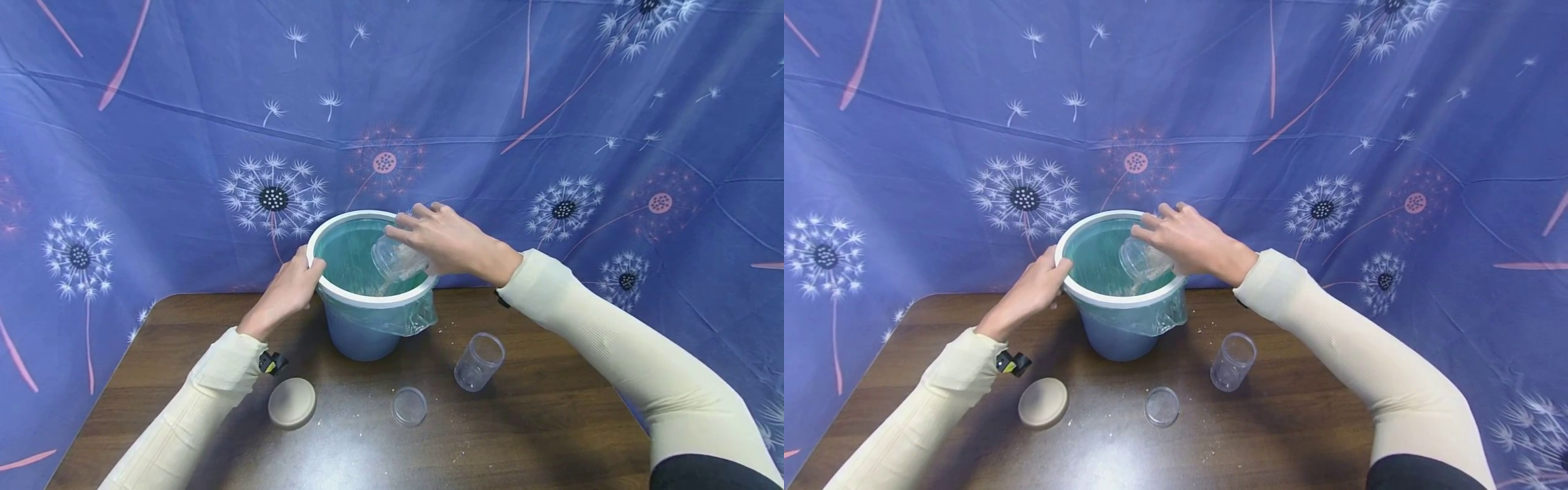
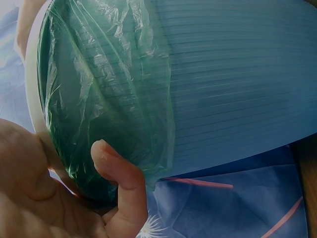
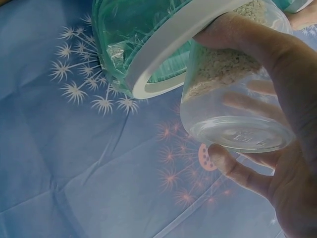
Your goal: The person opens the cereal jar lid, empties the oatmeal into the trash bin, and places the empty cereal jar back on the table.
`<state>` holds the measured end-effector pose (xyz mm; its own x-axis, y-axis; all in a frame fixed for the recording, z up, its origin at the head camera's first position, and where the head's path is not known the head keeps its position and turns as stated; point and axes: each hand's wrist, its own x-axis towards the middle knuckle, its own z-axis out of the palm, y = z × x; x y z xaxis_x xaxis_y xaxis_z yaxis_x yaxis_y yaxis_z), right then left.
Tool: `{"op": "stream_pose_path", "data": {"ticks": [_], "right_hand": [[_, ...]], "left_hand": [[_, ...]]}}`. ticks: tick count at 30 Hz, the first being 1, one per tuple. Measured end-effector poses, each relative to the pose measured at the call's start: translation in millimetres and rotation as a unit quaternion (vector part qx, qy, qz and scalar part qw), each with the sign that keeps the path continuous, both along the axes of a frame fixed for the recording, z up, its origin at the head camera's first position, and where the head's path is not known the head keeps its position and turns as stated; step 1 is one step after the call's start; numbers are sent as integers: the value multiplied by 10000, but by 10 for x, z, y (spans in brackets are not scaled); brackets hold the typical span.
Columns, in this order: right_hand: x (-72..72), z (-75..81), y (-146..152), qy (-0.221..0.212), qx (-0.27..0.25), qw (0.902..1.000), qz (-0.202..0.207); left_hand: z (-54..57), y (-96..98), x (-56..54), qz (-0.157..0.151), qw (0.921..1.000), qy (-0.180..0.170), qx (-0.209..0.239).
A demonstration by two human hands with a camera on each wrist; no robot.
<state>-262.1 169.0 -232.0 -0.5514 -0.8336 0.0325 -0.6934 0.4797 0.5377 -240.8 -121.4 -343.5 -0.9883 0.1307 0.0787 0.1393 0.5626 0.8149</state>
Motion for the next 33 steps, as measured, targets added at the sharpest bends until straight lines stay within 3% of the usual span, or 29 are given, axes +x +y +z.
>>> {"op": "stream_pose_path", "data": {"ticks": [33], "right_hand": [[10,0,-46,-27,294,9996,18]], "left_hand": [[-20,-4,-11,-40,10000,-24,-17]]}}
